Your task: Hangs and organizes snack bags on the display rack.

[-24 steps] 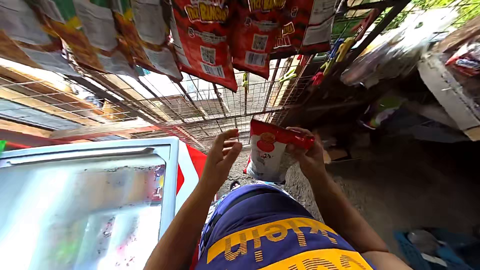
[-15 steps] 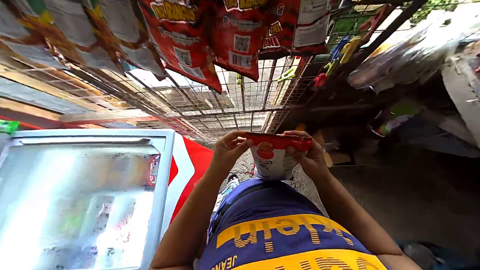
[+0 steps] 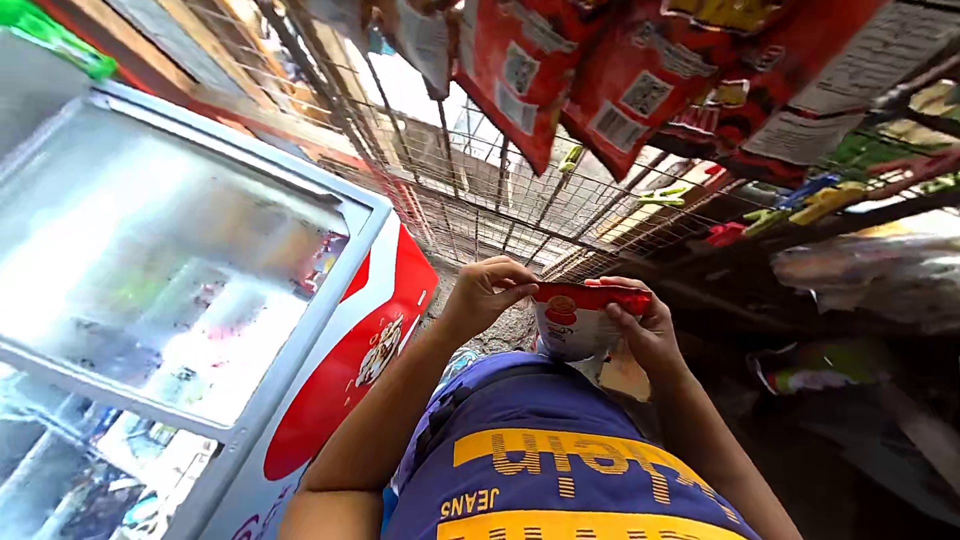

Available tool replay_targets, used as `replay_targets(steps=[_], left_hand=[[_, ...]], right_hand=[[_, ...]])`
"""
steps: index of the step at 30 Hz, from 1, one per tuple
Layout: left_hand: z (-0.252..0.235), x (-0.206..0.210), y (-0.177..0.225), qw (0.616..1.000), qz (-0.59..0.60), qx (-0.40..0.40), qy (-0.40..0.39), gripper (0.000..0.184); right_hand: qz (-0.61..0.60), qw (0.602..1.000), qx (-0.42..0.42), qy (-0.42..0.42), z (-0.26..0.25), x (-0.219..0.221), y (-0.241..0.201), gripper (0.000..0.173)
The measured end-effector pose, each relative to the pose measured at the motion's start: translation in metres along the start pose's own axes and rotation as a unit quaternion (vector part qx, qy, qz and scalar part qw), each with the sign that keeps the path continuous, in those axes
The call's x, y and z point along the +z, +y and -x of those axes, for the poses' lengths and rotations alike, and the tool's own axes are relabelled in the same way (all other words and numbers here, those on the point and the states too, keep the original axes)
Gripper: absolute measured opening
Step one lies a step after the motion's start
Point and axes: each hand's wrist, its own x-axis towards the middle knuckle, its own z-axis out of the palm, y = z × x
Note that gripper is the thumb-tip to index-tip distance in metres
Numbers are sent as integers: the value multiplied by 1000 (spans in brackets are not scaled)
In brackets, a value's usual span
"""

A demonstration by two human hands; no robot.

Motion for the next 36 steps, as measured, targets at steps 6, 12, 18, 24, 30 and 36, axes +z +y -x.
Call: replay_targets(steps=[6,12,18,24,30,36], left_hand=[[-1,-34,-21,992,-105,69,5,7],[-14,-103,-46,976,-202,84,3,10],[-44,-149,-56,983,-155,98,-13,10],[-100,-164,-49,973,-174,130,-82,12],[-141,-173,-31,945,-234,196,-119,12],[-145,-183,-11,928,-267,254,-53,11]], right_hand=[[16,1000,3,-7,-72,20,-3,54],[6,1000,-4,18,-171,98,-5,35],[-236,965,4,111,-228,169,-20,27],[-262,954,-6,149,-235,193,-22,25],[5,972,-32,234,-225,204,-32,21],[215,914,-98,329,-213,203,-38,23]])
